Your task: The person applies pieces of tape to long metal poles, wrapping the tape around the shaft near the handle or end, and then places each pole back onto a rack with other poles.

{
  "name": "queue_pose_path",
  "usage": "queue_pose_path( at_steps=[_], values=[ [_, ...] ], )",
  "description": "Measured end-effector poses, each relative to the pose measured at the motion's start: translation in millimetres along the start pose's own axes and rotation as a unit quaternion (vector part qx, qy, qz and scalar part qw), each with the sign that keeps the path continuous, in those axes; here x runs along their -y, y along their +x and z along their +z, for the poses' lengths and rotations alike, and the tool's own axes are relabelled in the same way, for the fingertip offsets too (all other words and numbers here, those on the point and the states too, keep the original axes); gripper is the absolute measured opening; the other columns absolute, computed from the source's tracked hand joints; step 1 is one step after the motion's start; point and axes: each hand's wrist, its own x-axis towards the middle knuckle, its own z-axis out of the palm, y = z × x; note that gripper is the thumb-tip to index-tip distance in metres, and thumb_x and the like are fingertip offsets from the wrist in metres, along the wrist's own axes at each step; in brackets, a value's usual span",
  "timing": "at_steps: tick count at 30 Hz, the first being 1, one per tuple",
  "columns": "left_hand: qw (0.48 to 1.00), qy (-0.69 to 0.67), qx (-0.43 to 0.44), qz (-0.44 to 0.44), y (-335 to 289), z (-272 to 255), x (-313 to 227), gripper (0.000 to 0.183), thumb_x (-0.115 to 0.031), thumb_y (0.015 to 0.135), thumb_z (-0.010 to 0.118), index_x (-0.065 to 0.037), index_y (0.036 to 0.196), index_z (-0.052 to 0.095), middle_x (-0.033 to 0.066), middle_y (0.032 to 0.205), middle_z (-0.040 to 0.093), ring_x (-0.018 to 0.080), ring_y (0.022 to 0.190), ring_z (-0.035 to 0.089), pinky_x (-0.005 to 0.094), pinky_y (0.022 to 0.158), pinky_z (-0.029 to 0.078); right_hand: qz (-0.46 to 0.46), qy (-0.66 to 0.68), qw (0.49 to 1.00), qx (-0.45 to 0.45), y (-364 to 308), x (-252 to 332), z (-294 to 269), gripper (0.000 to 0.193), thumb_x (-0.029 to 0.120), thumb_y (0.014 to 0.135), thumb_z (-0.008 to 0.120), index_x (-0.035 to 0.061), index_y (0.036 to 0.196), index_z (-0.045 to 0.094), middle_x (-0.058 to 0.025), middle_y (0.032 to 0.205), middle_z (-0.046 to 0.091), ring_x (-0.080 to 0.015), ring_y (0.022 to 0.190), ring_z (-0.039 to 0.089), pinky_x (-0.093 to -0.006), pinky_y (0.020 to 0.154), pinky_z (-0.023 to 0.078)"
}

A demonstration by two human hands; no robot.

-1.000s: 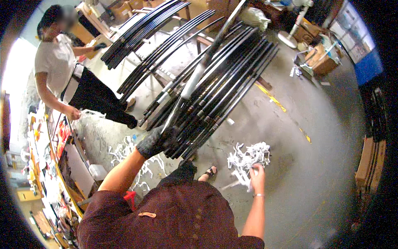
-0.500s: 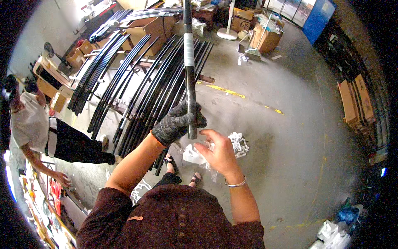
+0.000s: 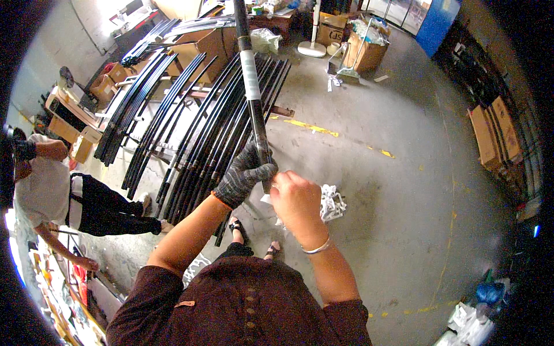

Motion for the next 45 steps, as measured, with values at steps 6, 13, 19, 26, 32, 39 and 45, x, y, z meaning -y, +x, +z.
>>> queue_pose_path(
  at_steps=[6, 13, 19, 26, 32, 39, 45],
  values=[
    [0.999, -0.02, -0.014, 0.036, 0, -5, -1, 0.05, -0.004, 0.082, 0.071, -0.005, 0.127, 0.049, 0.0002, 0.097, 0.059, 0.0106, 0.088, 0.057, 0.0255, 0.079, 0.049, -0.07, 0.129, 0.989, -0.019, 6, 7, 4, 0.008, 0.001, 0.071, 0.064, 0.0025, 0.073, 0.057, -0.0098, 0.068, 0.058, -0.025, 0.06, 0.058, -0.0326, 0.056, 0.046],
    [0.995, -0.098, 0.0, -0.017, -1, -1, -23, 0.053, -0.009, 0.081, 0.072, -0.003, 0.128, 0.046, 0.0016, 0.088, 0.058, 0.0125, 0.077, 0.058, 0.0264, 0.068, 0.049, 0.042, 0.334, 0.942, -0.005, -6, -9, 1, 0.021, 0.013, 0.077, 0.073, -0.0003, 0.077, 0.057, -0.0021, 0.07, 0.058, -0.0125, 0.069, 0.055, -0.0281, 0.068, 0.046],
    [0.999, -0.04, -0.024, 0.004, -6, -6, -12, 0.054, -0.007, 0.08, 0.073, -0.004, 0.127, 0.046, 0.0009, 0.087, 0.058, 0.0106, 0.074, 0.057, 0.024, 0.062, 0.048, 0.053, 0.21, 0.973, 0.082, 1, -2, 19, 0.027, 0.019, 0.079, 0.075, -0.0029, 0.082, 0.061, -0.0117, 0.075, 0.063, -0.0165, 0.069, 0.059, -0.0307, 0.066, 0.047],
    [0.99, -0.141, 0.029, 0.001, -25, -35, -33, 0.052, -0.006, 0.075, 0.073, -0.005, 0.121, 0.049, 0.0043, 0.088, 0.058, 0.0146, 0.078, 0.059, 0.0289, 0.069, 0.05, 0.029, 0.198, 0.98, -0.01, -6, -33, 63, 0.017, 0.012, 0.083, 0.066, -0.0026, 0.078, 0.058, -0.0162, 0.072, 0.06, -0.0272, 0.067, 0.06, -0.0351, 0.063, 0.047],
    [0.994, -0.084, 0.005, -0.068, -39, -62, -27, 0.048, -0.007, 0.079, 0.073, -0.005, 0.123, 0.053, 0.005, 0.094, 0.061, 0.0169, 0.084, 0.061, 0.0333, 0.074, 0.053, 0.16, -0.021, 0.984, -0.068, -29, -132, 114, 0.02, 0.018, 0.083, 0.064, 0.0004, 0.077, 0.057, -0.0198, 0.077, 0.061, -0.041, 0.075, 0.059, -0.0467, 0.067, 0.046],
    [0.992, -0.088, -0.046, -0.079, -61, -88, -50, 0.056, -0.013, 0.078, 0.074, -0.006, 0.128, 0.051, 0.0032, 0.095, 0.062, 0.014, 0.083, 0.06, 0.0306, 0.071, 0.052, 0.334, -0.11, 0.934, -0.066, -72, -262, 107, 0.018, 0.02, 0.078, 0.061, 0.0024, 0.077, 0.059, -0.0223, 0.075, 0.061, -0.0431, 0.073, 0.061, -0.0515, 0.063, 0.046],
    [0.968, -0.246, 0.039, -0.036, -60, -94, -64, 0.078, -0.011, 0.081, 0.069, -0.011, 0.147, 0.027, 0.0022, 0.078, 0.052, 0.0124, 0.061, 0.053, 0.0261, 0.051, 0.045, 0.224, 0.062, 0.971, -0.061, -106, -333, 97, 0.013, 0.008, 0.074, 0.066, -0.0005, 0.074, 0.056, -0.0157, 0.089, 0.067, -0.026, 0.064, 0.061, -0.0376, 0.064, 0.051]
  ],
)
